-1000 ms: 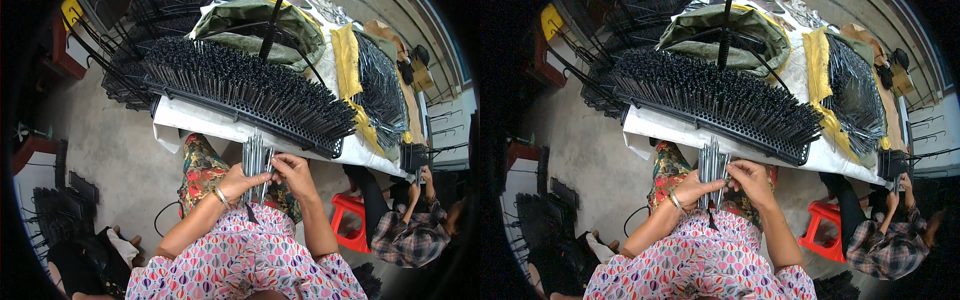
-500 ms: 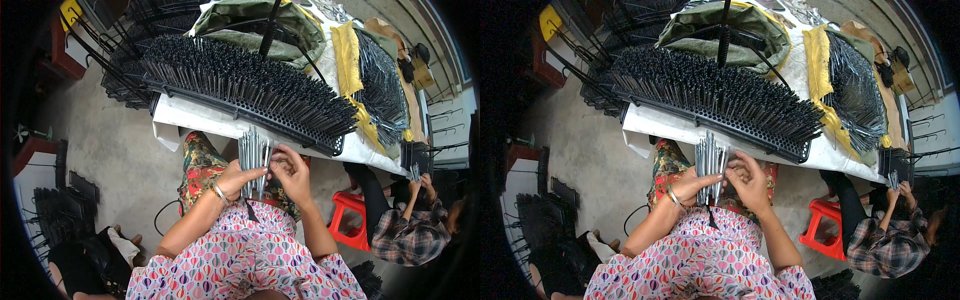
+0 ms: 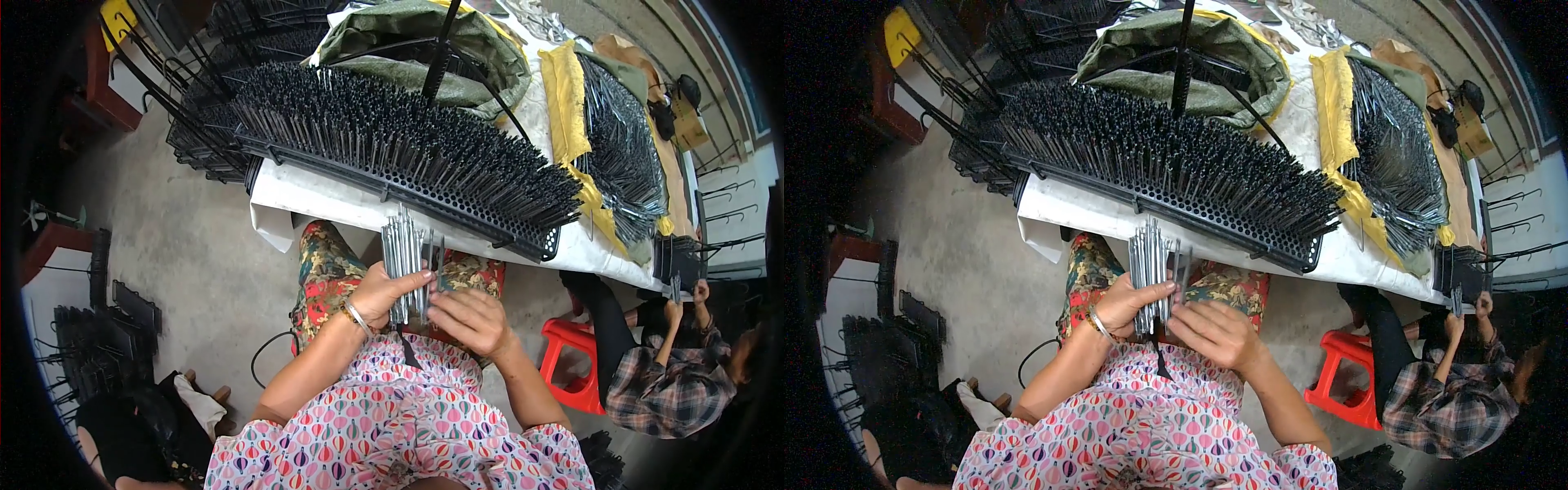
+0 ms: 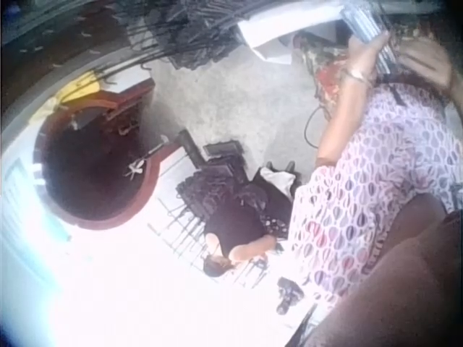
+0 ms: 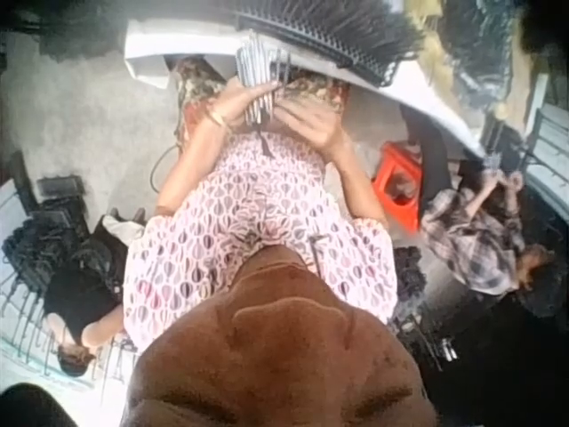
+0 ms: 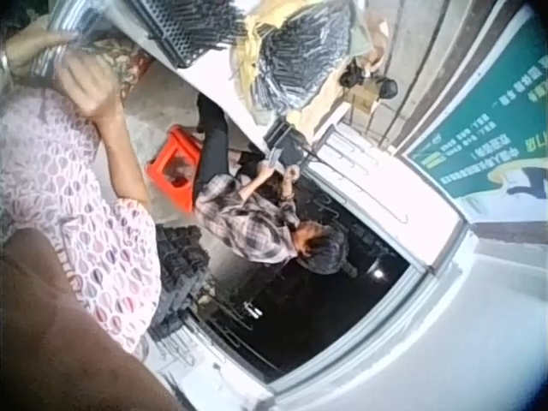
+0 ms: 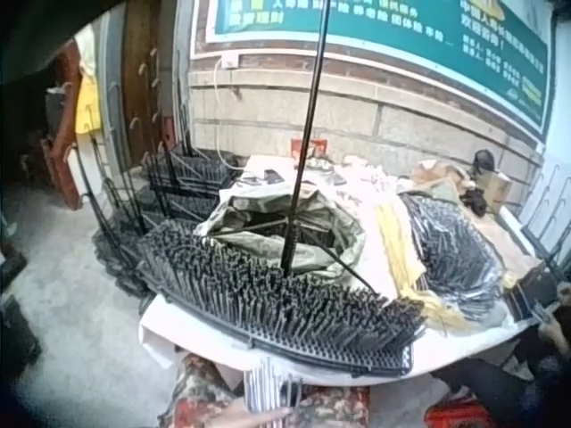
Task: The person holds metal pins and inserts them into the holes of a rack by hand, then takes more pins from a bag to place into the rack.
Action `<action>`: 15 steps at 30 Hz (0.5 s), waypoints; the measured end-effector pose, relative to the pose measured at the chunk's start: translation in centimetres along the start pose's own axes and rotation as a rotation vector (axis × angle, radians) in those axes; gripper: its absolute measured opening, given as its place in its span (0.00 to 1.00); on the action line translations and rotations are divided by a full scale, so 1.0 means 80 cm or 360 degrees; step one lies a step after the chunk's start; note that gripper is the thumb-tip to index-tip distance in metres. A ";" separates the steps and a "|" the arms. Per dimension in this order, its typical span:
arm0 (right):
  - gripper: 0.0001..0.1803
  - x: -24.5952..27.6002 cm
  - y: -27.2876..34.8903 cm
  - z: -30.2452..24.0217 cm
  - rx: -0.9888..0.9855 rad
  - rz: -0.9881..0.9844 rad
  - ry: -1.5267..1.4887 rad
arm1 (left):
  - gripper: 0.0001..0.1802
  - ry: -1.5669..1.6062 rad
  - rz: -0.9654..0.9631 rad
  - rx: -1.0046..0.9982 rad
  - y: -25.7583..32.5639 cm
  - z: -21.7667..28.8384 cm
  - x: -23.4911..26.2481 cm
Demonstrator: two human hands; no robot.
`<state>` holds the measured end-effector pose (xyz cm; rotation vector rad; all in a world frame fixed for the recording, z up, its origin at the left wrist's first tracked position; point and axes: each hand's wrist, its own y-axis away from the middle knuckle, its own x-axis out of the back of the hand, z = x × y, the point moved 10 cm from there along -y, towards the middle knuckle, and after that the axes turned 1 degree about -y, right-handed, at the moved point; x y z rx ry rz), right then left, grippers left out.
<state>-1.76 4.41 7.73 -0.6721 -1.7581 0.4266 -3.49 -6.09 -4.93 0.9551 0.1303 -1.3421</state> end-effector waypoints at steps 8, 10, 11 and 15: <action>0.18 0.089 -0.038 0.061 -0.0454 0.0705 0.0058 | 0.14 0.0016 -0.0062 -0.0087 0.002 0.037 -0.029; 0.17 0.103 -0.026 0.101 -0.0633 0.1114 -0.0203 | 0.17 -0.0020 -0.0175 -0.0076 0.002 0.042 -0.045; 0.17 0.106 -0.033 0.113 -0.0602 0.1153 -0.0143 | 0.17 0.0008 -0.0181 -0.0043 -0.001 0.038 -0.045; 0.17 0.092 -0.053 0.159 -0.0614 0.1106 -0.0134 | 0.16 0.0023 -0.0149 0.0100 -0.005 0.014 -0.037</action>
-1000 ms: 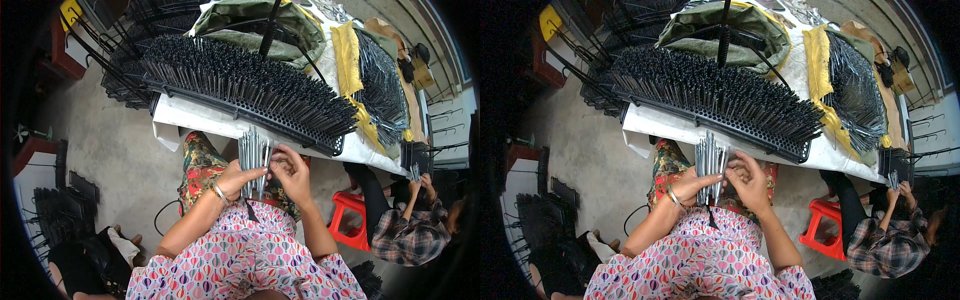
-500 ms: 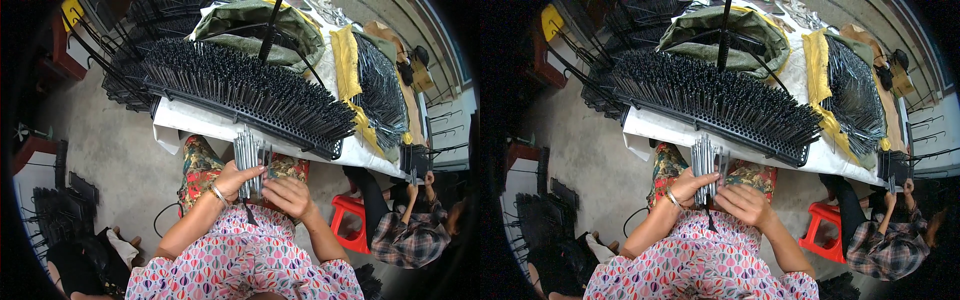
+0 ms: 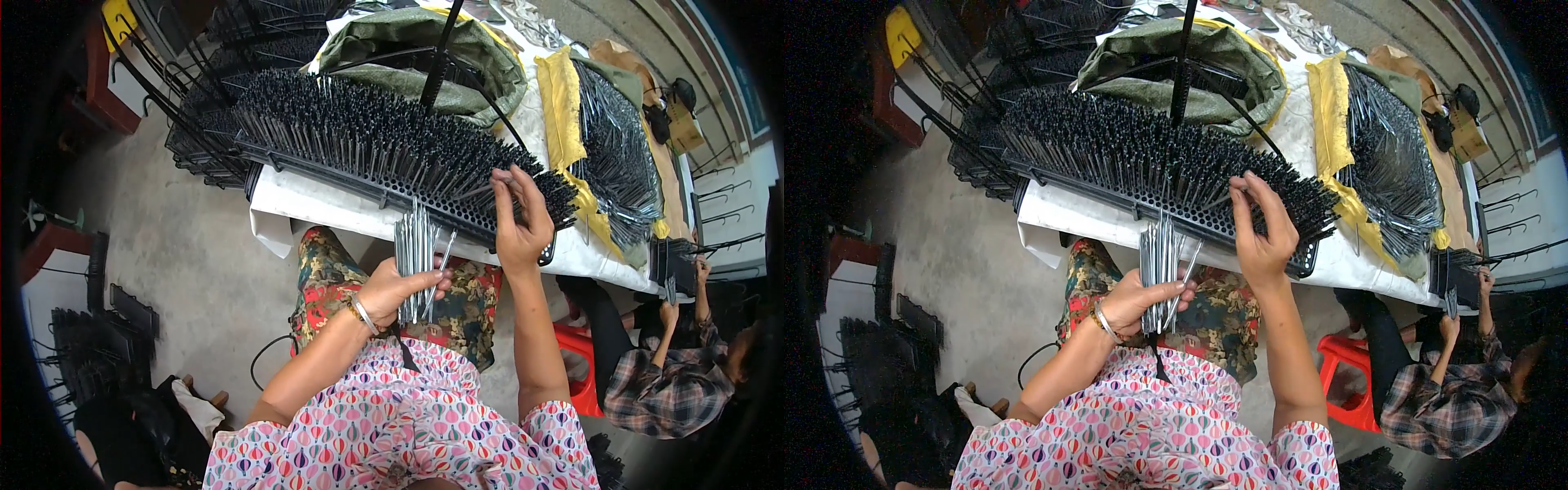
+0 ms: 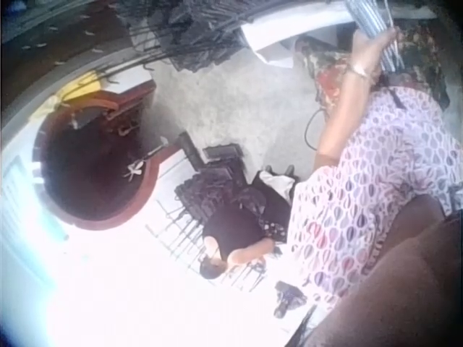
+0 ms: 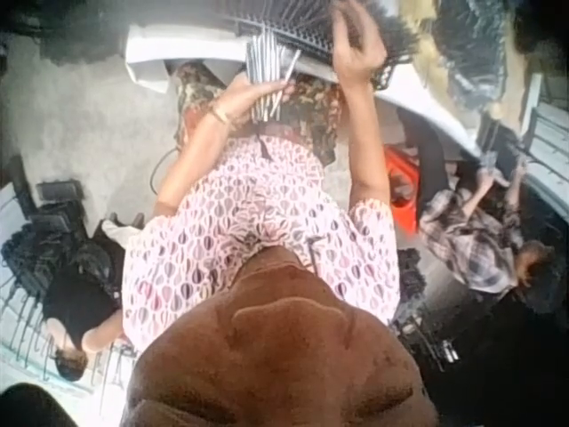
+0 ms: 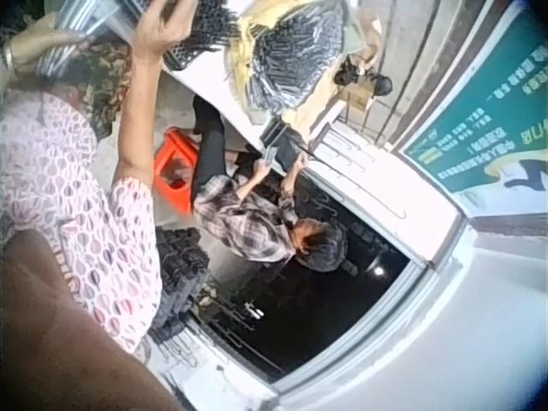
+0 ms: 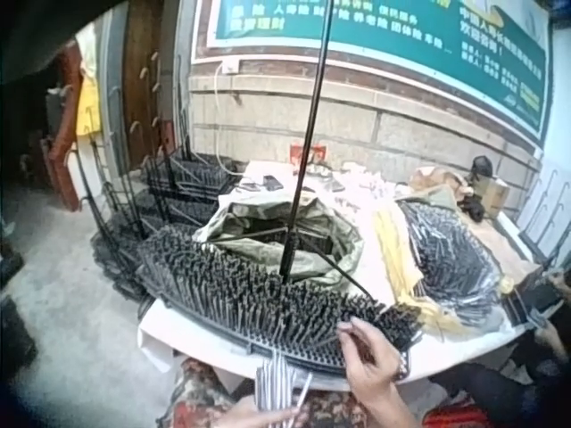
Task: The person holds metal pins and inserts them into the holes of a rack by hand, then takes more pins from a bag to place into the rack.
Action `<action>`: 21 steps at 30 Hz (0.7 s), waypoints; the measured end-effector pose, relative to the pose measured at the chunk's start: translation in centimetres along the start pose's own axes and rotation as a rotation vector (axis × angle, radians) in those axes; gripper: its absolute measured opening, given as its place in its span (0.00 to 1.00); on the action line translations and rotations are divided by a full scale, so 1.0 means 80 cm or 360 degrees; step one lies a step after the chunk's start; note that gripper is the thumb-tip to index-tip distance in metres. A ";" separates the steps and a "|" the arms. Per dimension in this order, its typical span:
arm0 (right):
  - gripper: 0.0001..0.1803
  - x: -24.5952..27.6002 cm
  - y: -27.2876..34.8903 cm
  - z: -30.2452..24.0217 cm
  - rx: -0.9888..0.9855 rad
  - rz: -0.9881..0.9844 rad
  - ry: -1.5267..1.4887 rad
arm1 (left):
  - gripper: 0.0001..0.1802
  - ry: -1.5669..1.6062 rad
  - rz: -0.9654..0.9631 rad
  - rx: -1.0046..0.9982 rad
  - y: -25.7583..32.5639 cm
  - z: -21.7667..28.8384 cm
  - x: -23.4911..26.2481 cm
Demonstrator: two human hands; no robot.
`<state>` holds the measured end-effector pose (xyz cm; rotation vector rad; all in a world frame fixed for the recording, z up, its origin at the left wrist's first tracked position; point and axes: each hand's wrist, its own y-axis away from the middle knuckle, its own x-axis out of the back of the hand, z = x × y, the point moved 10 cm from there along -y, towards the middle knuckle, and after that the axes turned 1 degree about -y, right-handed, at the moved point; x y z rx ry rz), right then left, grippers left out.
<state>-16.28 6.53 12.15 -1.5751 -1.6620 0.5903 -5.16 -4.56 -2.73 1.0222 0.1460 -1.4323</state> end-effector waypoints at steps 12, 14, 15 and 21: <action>0.14 -0.032 -0.012 -0.003 0.0057 -0.0154 0.0285 | 0.20 0.0135 -0.0022 0.0076 0.007 -0.015 0.023; 0.10 -0.046 -0.009 -0.018 0.0300 -0.0271 0.0559 | 0.21 0.0136 -0.0021 0.0097 0.009 -0.015 0.022; 0.10 -0.050 -0.008 -0.018 0.0312 -0.0299 0.0658 | 0.20 0.0120 -0.0030 0.0097 0.009 -0.014 0.020; 0.10 -0.037 0.002 -0.048 0.0364 -0.0220 0.0647 | 0.19 0.0082 -0.0062 0.0052 0.014 -0.007 0.022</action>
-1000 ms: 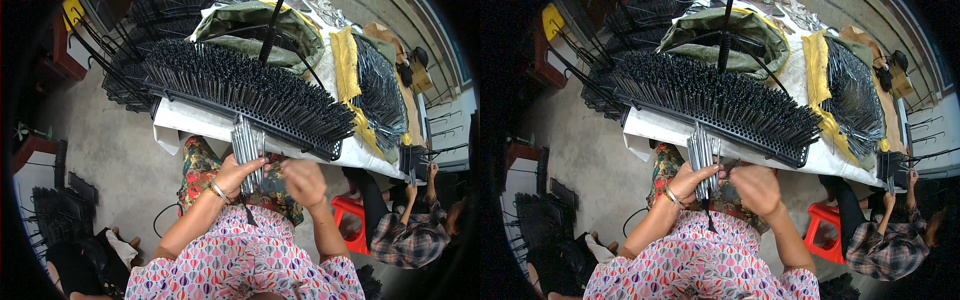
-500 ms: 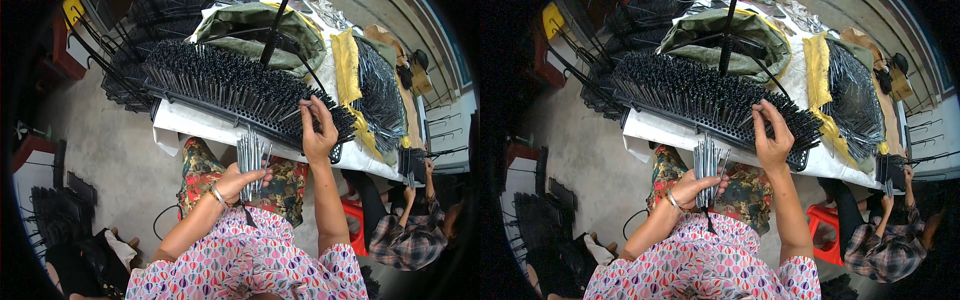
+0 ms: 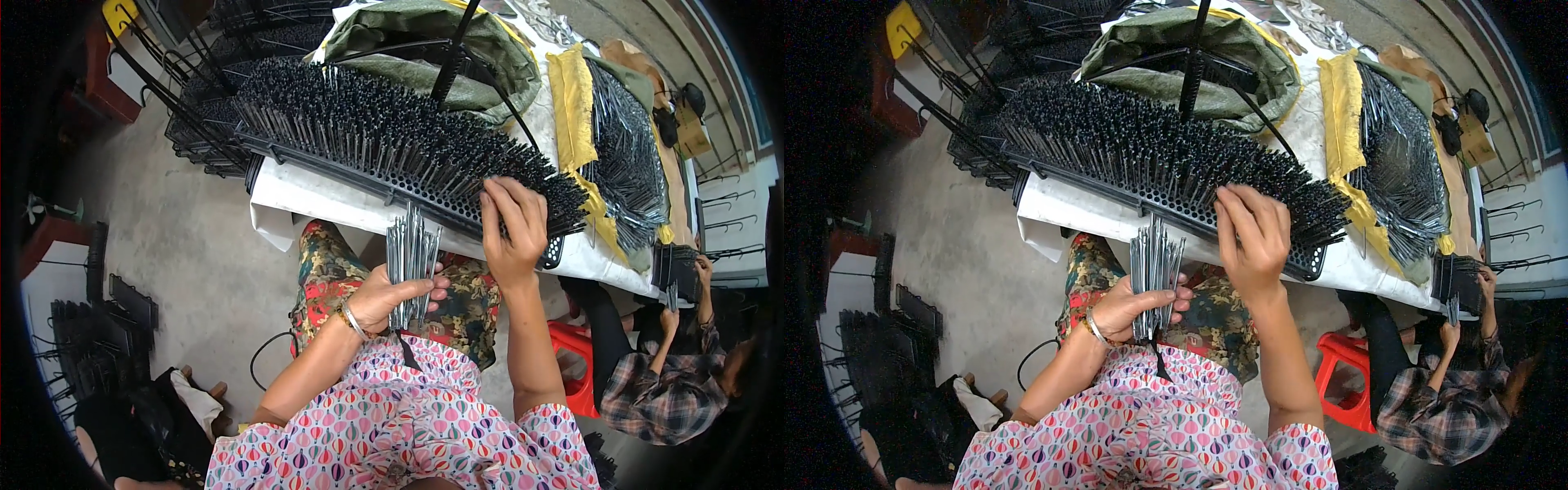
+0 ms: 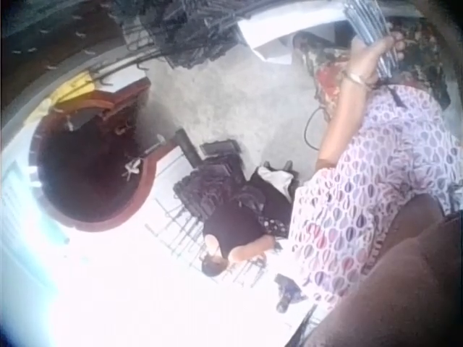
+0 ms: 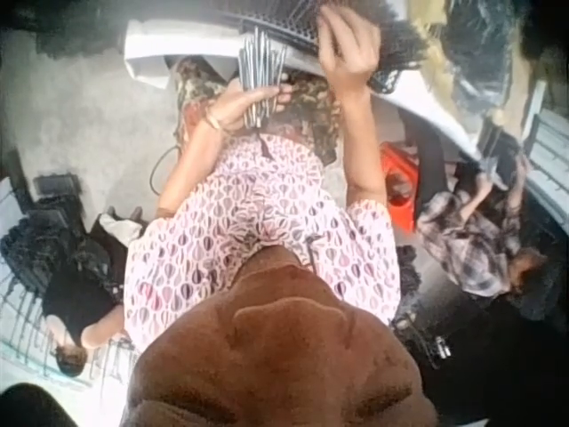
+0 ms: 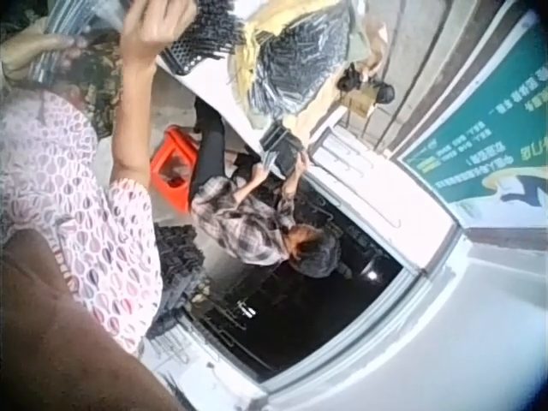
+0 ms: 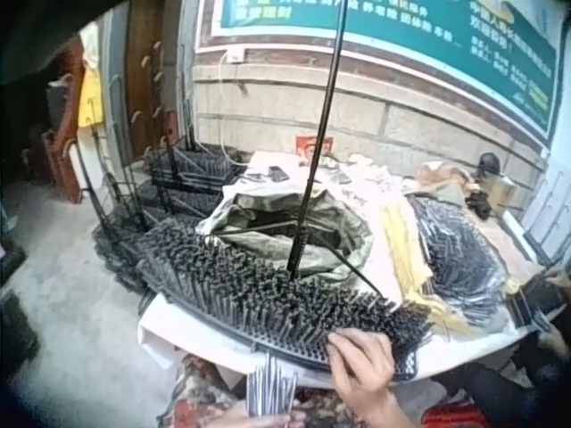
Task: The person holds metal pins and inserts them into the holes of a rack by hand, then takes more pins from a bag to place into the rack.
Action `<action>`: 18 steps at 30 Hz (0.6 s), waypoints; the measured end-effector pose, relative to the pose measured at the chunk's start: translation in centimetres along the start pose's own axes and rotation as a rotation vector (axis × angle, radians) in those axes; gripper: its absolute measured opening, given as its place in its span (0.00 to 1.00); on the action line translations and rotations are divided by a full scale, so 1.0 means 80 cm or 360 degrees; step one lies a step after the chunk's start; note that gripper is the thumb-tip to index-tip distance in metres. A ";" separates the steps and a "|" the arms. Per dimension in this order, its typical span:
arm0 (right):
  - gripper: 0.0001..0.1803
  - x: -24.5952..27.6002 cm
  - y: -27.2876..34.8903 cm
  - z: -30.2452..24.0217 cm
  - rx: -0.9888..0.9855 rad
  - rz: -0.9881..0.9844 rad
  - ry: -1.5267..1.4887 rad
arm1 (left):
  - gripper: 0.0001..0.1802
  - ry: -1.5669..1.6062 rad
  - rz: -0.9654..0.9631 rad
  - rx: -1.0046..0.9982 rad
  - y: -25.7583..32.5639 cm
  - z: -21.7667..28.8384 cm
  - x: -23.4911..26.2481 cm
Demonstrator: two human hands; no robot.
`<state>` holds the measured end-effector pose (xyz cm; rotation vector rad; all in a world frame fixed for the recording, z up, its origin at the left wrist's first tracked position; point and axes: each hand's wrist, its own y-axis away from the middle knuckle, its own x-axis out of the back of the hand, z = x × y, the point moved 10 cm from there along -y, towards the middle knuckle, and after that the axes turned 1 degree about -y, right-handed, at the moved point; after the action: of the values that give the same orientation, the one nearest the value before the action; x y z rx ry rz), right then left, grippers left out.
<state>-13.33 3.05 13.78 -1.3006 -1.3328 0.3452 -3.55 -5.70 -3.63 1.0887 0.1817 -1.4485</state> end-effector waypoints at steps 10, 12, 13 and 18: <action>0.10 -0.077 0.148 0.031 -0.1934 -0.0904 -0.1623 | 0.17 -0.0163 -0.0099 -0.0007 0.007 0.002 -0.023; 0.09 -0.073 0.154 0.036 -0.1909 -0.0893 -0.1536 | 0.17 -0.0144 -0.0111 0.0000 0.007 -0.003 -0.023; 0.08 -0.070 0.155 0.039 -0.1885 -0.0885 -0.1451 | 0.17 -0.0116 -0.0076 0.0005 0.005 -0.007 -0.019; 0.09 -0.054 0.145 0.042 -0.1877 -0.0832 -0.1332 | 0.16 -0.0048 -0.0037 -0.0081 -0.003 -0.012 -0.013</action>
<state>-12.07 5.09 1.18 -1.7015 -2.7490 -0.4098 -3.44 -4.27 -3.56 1.0258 0.2091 -1.4729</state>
